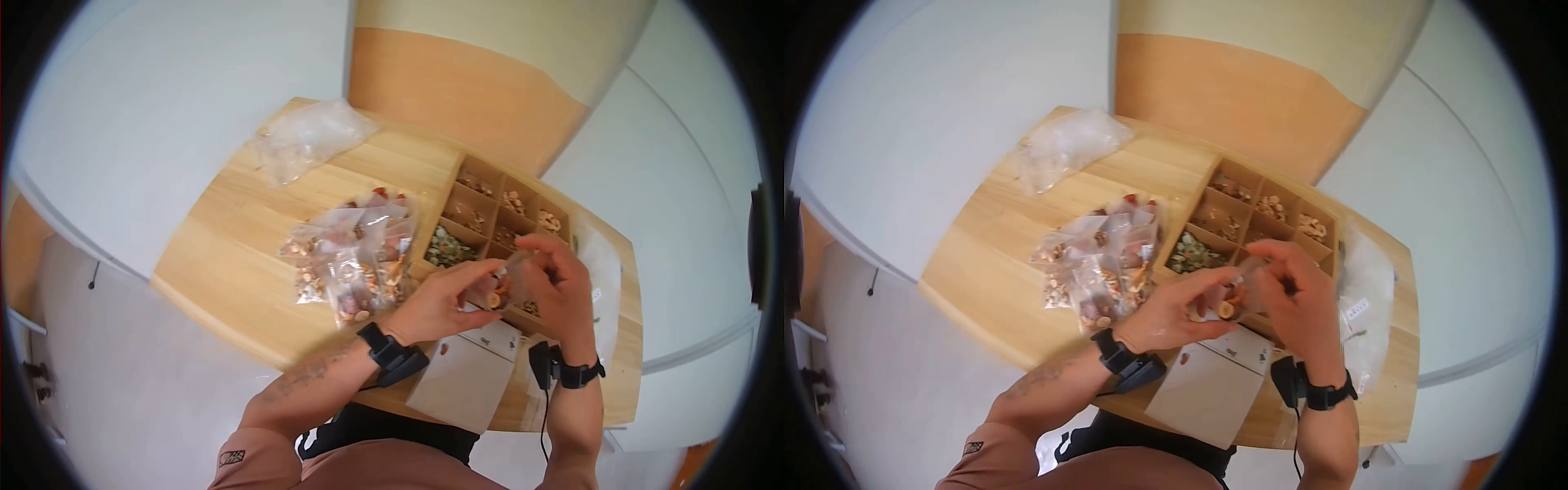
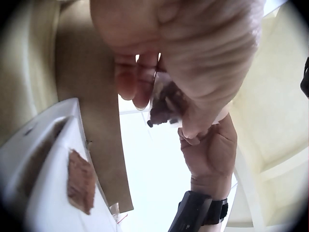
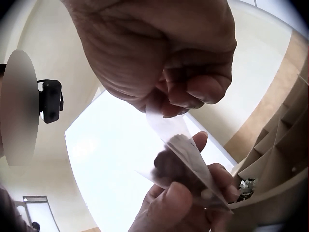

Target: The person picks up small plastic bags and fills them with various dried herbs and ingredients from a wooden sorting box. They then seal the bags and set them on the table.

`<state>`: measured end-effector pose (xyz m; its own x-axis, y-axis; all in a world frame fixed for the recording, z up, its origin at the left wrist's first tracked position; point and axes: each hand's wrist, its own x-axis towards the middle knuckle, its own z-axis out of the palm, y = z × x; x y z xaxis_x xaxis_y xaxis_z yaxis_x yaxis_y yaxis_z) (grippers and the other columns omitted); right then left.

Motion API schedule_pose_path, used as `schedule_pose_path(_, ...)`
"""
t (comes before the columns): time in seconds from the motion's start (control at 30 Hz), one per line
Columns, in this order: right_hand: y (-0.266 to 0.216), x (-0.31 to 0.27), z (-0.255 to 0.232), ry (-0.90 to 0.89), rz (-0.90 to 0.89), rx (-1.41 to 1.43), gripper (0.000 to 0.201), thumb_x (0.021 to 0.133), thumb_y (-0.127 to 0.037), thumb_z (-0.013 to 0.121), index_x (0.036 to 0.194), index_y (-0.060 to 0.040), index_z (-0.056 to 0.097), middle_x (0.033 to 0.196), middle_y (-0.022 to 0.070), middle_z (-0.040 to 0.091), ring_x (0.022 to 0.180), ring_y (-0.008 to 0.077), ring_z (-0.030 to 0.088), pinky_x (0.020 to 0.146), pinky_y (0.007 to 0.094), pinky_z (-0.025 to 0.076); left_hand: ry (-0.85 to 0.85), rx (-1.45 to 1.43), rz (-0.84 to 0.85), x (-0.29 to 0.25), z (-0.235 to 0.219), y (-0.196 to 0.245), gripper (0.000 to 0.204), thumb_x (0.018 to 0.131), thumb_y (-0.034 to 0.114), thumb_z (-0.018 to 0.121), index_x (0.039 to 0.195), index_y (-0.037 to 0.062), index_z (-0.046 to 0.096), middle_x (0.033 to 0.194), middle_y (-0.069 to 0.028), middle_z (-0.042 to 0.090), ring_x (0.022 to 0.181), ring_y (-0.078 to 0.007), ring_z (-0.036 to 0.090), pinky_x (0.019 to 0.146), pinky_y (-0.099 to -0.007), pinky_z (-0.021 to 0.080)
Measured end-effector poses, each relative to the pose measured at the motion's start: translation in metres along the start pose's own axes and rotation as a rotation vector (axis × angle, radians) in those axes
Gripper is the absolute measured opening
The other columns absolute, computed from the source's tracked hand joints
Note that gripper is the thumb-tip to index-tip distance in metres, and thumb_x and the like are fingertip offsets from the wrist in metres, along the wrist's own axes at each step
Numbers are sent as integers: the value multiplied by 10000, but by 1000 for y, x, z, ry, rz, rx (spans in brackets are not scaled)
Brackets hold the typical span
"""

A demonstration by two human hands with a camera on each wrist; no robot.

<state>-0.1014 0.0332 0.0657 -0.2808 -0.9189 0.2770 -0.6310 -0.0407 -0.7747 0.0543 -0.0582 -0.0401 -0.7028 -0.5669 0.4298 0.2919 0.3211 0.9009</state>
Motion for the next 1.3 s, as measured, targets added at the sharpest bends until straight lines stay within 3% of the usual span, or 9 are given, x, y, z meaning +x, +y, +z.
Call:
schedule_pose_path(0.07,2,-3,1,5,46,8,255,916,-4,591,1157,-70,645,689,-59,518,632,21,439,571,201,368,-12,-39,22,0,-1,1,626,786,115,827,1353,104,561,907,4,562,812,-101,532,674,-246,452)
schedule_pose_path(0.37,11,-19,-5,-9,-24,41,242,916,-4,596,1148,-57,645,704,-25,590,628,40,508,582,207,418,-150,-92,-155,2,0,4,631,773,149,831,1339,99,557,962,-9,581,818,-98,543,655,-248,470)
schedule_pose_path(0.47,5,-25,-4,0,-20,1,234,919,-16,600,1143,-60,647,709,-15,606,625,41,522,575,220,427,-190,-65,-120,2,2,10,669,757,153,842,1358,107,550,919,5,542,820,-100,514,698,-264,465)
schedule_pose_path(0.57,7,-29,-4,-25,-21,-23,224,918,-22,605,1134,-60,650,710,3,621,633,49,548,580,232,443,-280,-86,-159,3,1,7,707,752,75,841,1388,93,534,1099,-3,618,955,-108,549,849,-273,461)
schedule_pose_path(0.67,6,-32,-1,-11,-56,-42,218,912,-22,610,1124,-56,652,710,28,626,630,67,566,581,243,453,-324,-19,-134,4,-2,12,710,759,69,837,1396,76,523,1130,-6,600,1038,-111,538,916,-288,441)
schedule_pose_path(0.87,6,-37,-1,11,-64,-20,227,897,-23,619,1120,-54,652,683,57,614,600,99,568,575,261,461,-362,-234,-179,-2,2,-1,585,864,62,749,1393,22,504,1182,-41,565,1063,-131,527,943,-308,443)
schedule_pose_path(1.07,14,-46,5,-20,-51,2,223,897,-31,610,1114,-57,651,713,89,642,605,157,607,583,285,481,-365,-363,-250,-5,1,-10,442,970,166,659,1361,4,530,1130,-57,600,1030,-152,559,912,-315,475)
schedule_pose_path(1.17,21,-50,9,-6,-64,28,219,899,-38,606,1112,-58,648,724,104,646,617,185,623,592,296,490,-304,-351,-245,-6,3,-7,347,977,224,654,1243,6,619,975,-39,639,879,-100,590,782,-257,505)
schedule_pose_path(1.3,26,-52,11,17,-93,39,218,896,-38,608,1111,-56,644,733,113,643,620,203,626,597,301,495,-308,-320,-224,-5,5,-4,300,994,190,622,1227,0,624,957,-44,642,880,-106,604,774,-263,515)
